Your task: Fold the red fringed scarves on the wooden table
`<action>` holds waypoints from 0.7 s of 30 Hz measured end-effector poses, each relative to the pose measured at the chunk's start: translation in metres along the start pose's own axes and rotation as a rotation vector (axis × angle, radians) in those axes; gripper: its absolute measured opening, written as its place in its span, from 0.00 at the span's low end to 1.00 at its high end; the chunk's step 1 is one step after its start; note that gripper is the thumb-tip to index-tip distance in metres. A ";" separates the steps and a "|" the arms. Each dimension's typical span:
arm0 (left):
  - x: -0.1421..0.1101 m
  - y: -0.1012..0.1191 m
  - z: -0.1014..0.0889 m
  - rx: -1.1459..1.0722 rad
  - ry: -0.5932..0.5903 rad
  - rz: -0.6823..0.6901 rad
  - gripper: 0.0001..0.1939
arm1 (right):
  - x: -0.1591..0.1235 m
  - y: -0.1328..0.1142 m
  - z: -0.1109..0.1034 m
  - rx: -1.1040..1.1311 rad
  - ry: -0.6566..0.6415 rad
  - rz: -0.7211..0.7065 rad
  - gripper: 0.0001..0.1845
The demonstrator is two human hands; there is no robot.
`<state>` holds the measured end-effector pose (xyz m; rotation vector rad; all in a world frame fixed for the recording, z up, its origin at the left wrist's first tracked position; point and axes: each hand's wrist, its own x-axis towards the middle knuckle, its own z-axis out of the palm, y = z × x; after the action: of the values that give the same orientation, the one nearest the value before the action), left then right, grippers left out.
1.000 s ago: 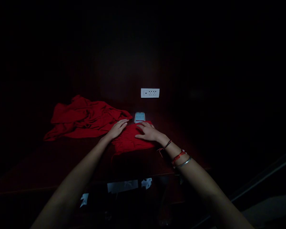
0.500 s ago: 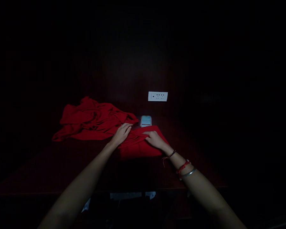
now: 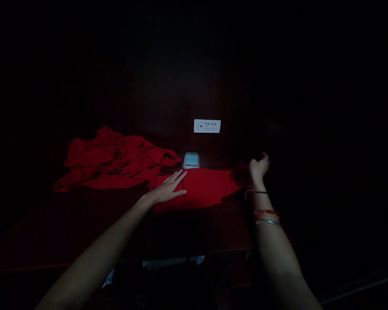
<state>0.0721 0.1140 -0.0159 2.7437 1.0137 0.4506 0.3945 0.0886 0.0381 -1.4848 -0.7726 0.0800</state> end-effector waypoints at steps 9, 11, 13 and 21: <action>-0.023 -0.016 -0.009 0.164 -0.259 -0.078 0.49 | -0.067 0.010 0.049 -0.933 -1.203 -0.320 0.34; -0.038 -0.019 -0.016 0.192 -0.294 -0.097 0.49 | -0.069 0.016 0.051 -1.017 -1.282 -0.246 0.35; -0.061 -0.025 -0.027 0.212 -0.321 -0.140 0.48 | -0.066 0.020 0.048 -1.060 -1.277 -0.214 0.36; -0.178 -0.108 -0.098 0.305 -0.410 -0.408 0.40 | -0.052 0.023 0.034 -1.264 -0.979 -0.092 0.32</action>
<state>-0.1545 0.0845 0.0076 2.5932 1.5638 -0.3403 0.3471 0.0952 -0.0077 -2.6326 -1.8881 0.2995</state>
